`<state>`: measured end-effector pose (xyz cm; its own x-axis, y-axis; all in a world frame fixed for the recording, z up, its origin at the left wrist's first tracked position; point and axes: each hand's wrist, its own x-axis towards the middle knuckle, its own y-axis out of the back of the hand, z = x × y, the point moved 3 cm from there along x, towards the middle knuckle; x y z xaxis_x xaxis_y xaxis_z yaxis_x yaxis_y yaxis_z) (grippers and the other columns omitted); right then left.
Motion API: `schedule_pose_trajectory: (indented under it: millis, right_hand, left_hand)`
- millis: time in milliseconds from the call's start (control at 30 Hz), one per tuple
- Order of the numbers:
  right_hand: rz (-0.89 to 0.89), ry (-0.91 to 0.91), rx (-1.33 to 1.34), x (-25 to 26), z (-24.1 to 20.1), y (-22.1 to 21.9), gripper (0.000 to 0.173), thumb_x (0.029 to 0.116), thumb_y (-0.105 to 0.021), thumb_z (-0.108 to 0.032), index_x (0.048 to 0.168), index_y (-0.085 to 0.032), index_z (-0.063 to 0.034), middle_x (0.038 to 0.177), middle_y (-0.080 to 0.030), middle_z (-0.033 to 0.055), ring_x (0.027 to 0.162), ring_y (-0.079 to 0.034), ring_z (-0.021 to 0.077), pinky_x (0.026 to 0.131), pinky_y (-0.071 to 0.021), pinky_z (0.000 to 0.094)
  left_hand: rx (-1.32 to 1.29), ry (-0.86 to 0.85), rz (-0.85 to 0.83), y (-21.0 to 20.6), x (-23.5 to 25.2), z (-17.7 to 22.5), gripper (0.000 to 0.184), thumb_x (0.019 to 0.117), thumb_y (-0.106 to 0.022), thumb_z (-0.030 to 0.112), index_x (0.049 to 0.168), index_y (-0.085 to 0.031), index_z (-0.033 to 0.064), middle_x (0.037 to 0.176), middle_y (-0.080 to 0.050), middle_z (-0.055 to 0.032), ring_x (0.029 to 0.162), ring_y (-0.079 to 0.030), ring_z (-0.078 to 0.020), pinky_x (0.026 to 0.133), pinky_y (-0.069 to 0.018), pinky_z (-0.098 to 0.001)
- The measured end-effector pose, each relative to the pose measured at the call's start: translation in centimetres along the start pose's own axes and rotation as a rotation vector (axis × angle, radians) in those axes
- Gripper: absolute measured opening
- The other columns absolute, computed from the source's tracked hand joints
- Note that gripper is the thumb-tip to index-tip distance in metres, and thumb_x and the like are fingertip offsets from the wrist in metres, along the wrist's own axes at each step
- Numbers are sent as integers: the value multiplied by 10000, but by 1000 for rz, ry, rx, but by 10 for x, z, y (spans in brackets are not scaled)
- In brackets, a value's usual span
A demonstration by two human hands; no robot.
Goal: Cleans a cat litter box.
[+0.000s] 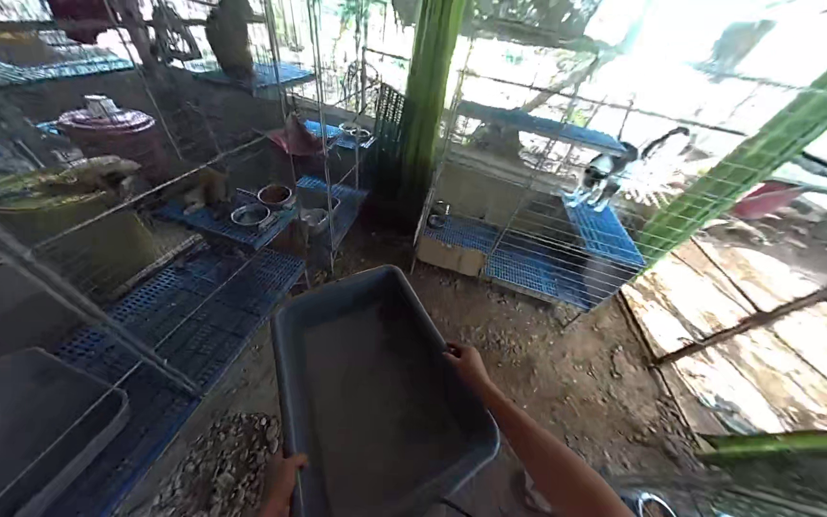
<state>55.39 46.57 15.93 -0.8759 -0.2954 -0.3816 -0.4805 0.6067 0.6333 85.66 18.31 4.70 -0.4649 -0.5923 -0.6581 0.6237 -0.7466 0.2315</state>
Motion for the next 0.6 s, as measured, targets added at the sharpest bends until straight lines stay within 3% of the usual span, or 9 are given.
schedule_pose_trajectory:
  millis: [67,133,233,333,400,533,600]
  right_hand:
    - [13,4,4,65,-4,-4,369,1030,-629,-197,1369,-645,-52,1176,-719,207,1085,-692,342,1001,-517,524]
    - [63,12,32,132,-16,4,370,1027,-633,-205,1364,-653,-54,1152,-729,202,1058,-702,336,985,-527,520]
    - [36,-91,-20,198,-42,36,386,1069,-574,-277,1351,-648,-24,1256,-693,226,1192,-655,373,1067,-475,545]
    - [25,-98,-137,265,-78,72,407,1054,-588,-300,1360,-640,-37,1354,-638,230,1275,-603,387,1096,-454,567]
    - [110,-28,-114,313,-104,101,459,1028,-627,-240,1411,-581,8,1435,-559,269,1332,-553,401,1130,-435,543]
    - [175,55,33,428,-155,146,530,1008,-662,-193,1464,-514,35,1450,-550,278,1314,-574,400,1120,-450,534]
    - [181,59,71,501,-179,166,540,1016,-644,-194,1488,-488,18,1464,-541,260,1252,-617,378,1071,-492,516]
  left_hand:
    - [-3,-3,8,-14,48,24,490,814,-678,-25,1272,-529,-114,1137,-600,-327,1007,-605,-418,849,-510,-573]
    - [-9,-45,0,-31,101,74,508,780,-686,-24,1264,-552,-104,1122,-615,-320,1001,-616,-423,853,-512,-582]
    - [-17,-61,-21,-64,148,152,448,787,-671,-66,1224,-576,-102,1046,-641,-279,904,-637,-367,792,-533,-533]
    - [24,-71,-38,-91,195,229,362,777,-681,-69,1128,-595,-88,973,-635,-240,846,-628,-330,730,-533,-497]
    - [47,-76,-40,-113,233,270,394,776,-688,-64,1158,-597,-91,998,-635,-256,878,-624,-346,756,-522,-518]
    - [50,-99,-66,-153,301,329,511,785,-664,-63,1285,-557,-65,1086,-637,-270,944,-634,-356,797,-535,-530]
    - [77,-107,-46,-179,335,354,438,796,-677,-62,1222,-578,-83,1053,-639,-272,929,-633,-361,795,-534,-532]
